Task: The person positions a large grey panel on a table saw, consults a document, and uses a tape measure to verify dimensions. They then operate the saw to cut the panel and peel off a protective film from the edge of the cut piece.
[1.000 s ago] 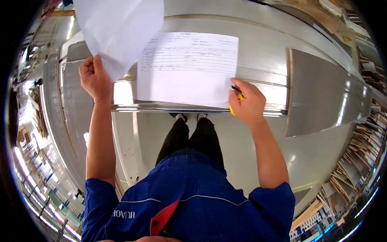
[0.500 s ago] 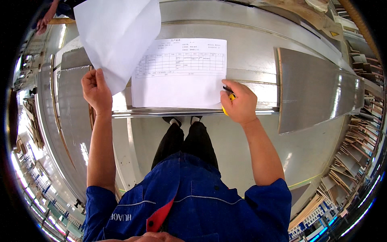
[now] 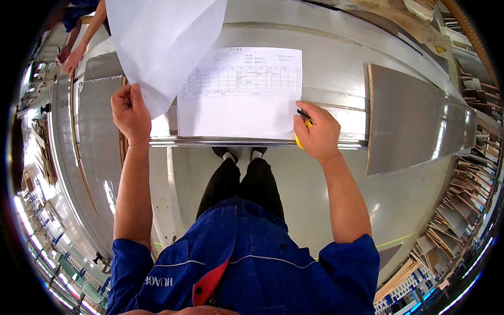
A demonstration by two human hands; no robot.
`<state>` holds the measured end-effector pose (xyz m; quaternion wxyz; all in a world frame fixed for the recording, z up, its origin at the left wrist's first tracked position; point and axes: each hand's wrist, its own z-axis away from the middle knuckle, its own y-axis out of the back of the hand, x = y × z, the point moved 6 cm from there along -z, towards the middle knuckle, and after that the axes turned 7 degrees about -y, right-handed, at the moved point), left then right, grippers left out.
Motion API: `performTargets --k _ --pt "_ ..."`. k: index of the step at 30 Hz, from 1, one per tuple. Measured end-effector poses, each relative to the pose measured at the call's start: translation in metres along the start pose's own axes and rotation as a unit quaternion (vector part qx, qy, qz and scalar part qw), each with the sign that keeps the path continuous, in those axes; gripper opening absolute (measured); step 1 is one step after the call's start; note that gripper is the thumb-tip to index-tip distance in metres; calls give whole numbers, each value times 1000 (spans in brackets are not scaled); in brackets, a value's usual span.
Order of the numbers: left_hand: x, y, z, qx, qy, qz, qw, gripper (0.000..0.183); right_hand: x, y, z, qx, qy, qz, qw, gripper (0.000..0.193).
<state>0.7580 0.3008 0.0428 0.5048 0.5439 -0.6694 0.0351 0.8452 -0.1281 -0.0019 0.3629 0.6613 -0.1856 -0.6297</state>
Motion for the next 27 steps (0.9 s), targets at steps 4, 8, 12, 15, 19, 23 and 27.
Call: performTargets --k 4,8,12,15,19,23,27 --pt "-2 5 -2 4 18 10 1000 16 0 0 0 7 -3 12 1000 30" --pt "-4 6 -2 14 20 37 999 16 1 -1 0 5 -8 4 1000 30" --pt "-7 5 1 10 22 52 998 16 2 -1 0 5 -8 1 1000 30" --pt "-6 5 3 8 14 53 998 16 1 0 1 16 7 1 1000 31" --pt "-7 4 6 -10 21 48 999 15 5 -2 1 3 -15 -4 1000 30" --pt "-6 3 6 -23 15 18 999 15 2 -1 1 13 4 -4 1000 30" --pt "-5 3 5 -18 18 42 999 15 0 0 1 13 3 1 1000 29"
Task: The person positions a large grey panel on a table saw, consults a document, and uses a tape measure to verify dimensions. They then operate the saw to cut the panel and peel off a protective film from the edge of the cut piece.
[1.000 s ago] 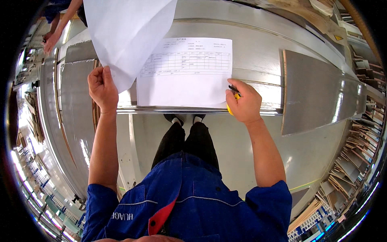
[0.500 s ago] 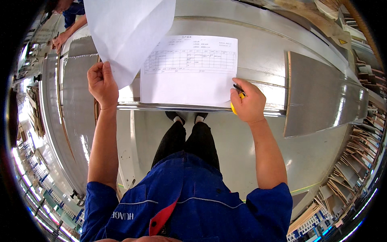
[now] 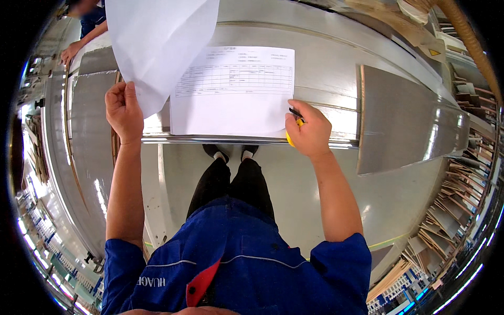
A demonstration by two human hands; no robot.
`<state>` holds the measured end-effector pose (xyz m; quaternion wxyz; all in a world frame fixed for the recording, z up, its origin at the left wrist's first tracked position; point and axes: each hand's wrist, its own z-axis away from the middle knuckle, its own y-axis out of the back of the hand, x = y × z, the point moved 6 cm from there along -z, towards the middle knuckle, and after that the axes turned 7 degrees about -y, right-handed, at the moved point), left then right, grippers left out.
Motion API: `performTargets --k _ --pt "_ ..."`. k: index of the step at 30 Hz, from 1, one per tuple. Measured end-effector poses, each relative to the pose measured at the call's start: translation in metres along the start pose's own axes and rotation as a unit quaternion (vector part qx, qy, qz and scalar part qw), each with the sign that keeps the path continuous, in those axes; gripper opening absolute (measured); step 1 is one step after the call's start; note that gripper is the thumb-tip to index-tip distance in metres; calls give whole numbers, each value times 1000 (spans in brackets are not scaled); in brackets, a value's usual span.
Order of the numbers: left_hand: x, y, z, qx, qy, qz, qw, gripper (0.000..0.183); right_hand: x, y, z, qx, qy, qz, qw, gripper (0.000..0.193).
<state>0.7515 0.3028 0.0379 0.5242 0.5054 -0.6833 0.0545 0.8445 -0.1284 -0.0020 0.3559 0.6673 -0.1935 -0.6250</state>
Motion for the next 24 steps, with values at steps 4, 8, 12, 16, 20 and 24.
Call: performTargets --k 4,8,12,16,20,24 --pt "2 0 -1 -1 -2 -5 1000 14 -1 0 0 -5 -3 4 1000 29" --pt "4 -1 -2 -1 -2 22 1000 14 0 0 -1 -2 1 16 1000 29" --pt "6 -3 -2 -5 -2 17 1000 14 -1 0 -1 1 6 12 1000 29" --pt "9 -3 -1 -7 -6 24 1000 13 -2 0 -1 1 6 15 1000 29" --pt "9 -2 -1 -9 0 10 1000 13 -2 1 0 0 2 14 1000 29" --pt "9 -2 0 -9 -6 22 1000 14 -2 0 0 -3 0 14 1000 29"
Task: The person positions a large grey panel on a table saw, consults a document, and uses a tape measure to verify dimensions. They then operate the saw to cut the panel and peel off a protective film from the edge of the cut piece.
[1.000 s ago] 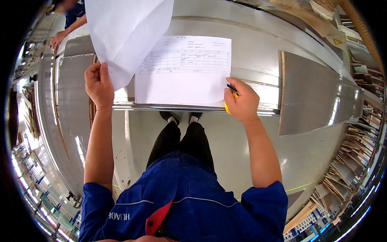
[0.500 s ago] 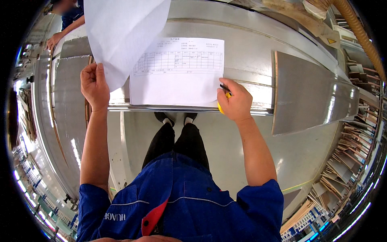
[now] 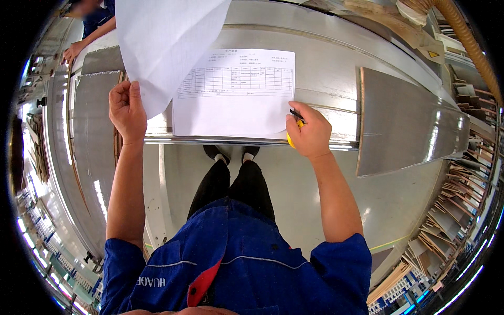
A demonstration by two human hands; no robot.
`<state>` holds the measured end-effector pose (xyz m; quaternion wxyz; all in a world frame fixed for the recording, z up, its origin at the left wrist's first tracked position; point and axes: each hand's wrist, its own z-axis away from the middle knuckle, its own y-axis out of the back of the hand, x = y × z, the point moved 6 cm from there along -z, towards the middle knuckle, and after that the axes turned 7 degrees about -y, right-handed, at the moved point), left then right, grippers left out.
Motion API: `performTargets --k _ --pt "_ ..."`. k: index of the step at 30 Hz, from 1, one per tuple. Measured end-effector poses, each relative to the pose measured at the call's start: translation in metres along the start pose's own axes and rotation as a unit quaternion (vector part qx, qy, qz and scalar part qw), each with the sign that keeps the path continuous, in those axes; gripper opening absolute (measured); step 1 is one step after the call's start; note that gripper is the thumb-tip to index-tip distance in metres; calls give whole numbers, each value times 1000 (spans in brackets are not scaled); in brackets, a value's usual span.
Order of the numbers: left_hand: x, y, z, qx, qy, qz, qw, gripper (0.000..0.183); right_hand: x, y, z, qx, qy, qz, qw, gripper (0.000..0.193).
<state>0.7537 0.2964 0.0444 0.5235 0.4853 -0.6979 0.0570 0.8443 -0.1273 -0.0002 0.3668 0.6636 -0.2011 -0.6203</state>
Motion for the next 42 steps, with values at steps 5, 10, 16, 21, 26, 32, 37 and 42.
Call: performTargets --k 5,10,16,21,26,32,37,42 --pt "1 -1 2 -7 2 -5 1000 14 1 -1 0 -5 -7 3 1000 29" --pt "4 -3 3 -9 -7 -8 1000 15 0 0 -1 -4 -4 6 1000 30" --pt "3 -5 4 -14 -10 1 1000 15 0 0 0 -1 2 4 1000 30" --pt "0 -6 5 -24 -1 -2 1000 15 0 -1 0 4 7 -1 1000 29" --pt "1 -8 6 -15 -6 2 1000 15 -1 0 0 0 7 4 1000 29" --pt "-3 -12 10 -27 25 8 999 15 0 -1 0 -7 -6 13 1000 29" --pt "-3 -14 14 -27 12 -9 1000 15 0 0 0 -5 -5 5 1000 29" --pt "-10 -17 19 -49 27 -31 998 14 1 -1 -1 -11 -9 14 1000 30"
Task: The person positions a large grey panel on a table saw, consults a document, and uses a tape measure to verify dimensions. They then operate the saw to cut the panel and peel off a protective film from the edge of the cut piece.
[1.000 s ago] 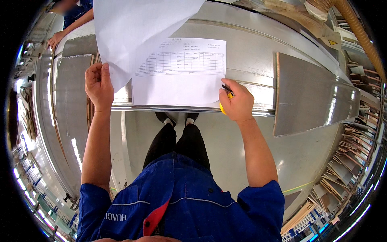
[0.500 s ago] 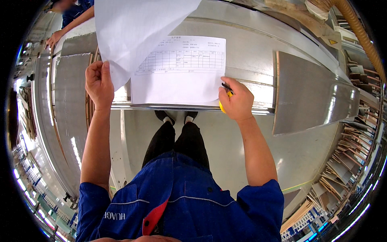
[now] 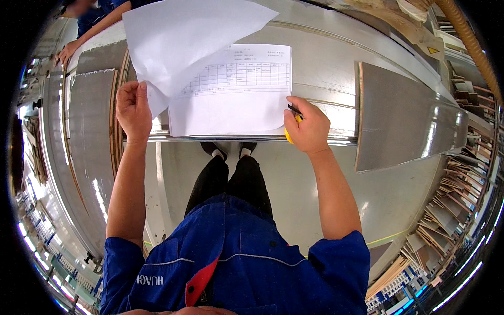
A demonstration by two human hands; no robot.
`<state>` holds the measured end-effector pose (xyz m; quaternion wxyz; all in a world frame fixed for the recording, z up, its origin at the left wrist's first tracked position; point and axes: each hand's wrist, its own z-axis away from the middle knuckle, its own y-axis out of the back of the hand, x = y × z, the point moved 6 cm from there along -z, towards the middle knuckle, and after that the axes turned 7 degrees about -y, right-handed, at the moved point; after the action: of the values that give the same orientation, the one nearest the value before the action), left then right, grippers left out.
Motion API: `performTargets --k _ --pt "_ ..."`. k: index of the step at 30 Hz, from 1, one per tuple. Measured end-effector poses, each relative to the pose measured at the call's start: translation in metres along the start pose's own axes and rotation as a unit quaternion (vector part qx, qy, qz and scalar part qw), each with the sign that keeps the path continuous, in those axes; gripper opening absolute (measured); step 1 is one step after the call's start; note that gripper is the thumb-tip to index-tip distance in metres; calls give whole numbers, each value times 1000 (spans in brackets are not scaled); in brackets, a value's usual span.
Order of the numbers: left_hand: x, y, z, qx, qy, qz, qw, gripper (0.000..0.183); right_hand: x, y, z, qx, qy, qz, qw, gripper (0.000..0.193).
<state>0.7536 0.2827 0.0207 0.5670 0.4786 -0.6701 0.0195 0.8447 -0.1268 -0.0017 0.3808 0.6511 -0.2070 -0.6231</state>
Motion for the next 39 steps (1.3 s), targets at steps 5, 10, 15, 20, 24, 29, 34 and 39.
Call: performTargets --k 5,10,15,20,24,29,34,39 --pt "-11 -5 4 -2 8 9 1000 14 0 1 0 6 10 -16 1000 30" --pt "-28 -10 5 2 35 9 999 14 1 0 0 8 11 -15 1000 29" --pt "-38 -15 7 -12 34 -67 997 16 2 0 0 11 4 -26 1000 29" --pt "-36 -25 14 -61 -8 -113 992 14 1 0 0 16 10 -19 1000 29" --pt "-39 -28 15 -74 -4 -133 988 14 0 1 -1 13 10 -19 1000 29" --pt "-39 -29 15 -76 -32 -144 986 14 -2 1 -1 11 16 -15 1000 29" --pt "-38 -31 15 -76 -52 -158 983 13 -2 1 -1 16 20 -14 1000 28" --pt "-38 -31 15 -76 -55 -157 983 13 0 0 -1 8 9 -17 1000 28"
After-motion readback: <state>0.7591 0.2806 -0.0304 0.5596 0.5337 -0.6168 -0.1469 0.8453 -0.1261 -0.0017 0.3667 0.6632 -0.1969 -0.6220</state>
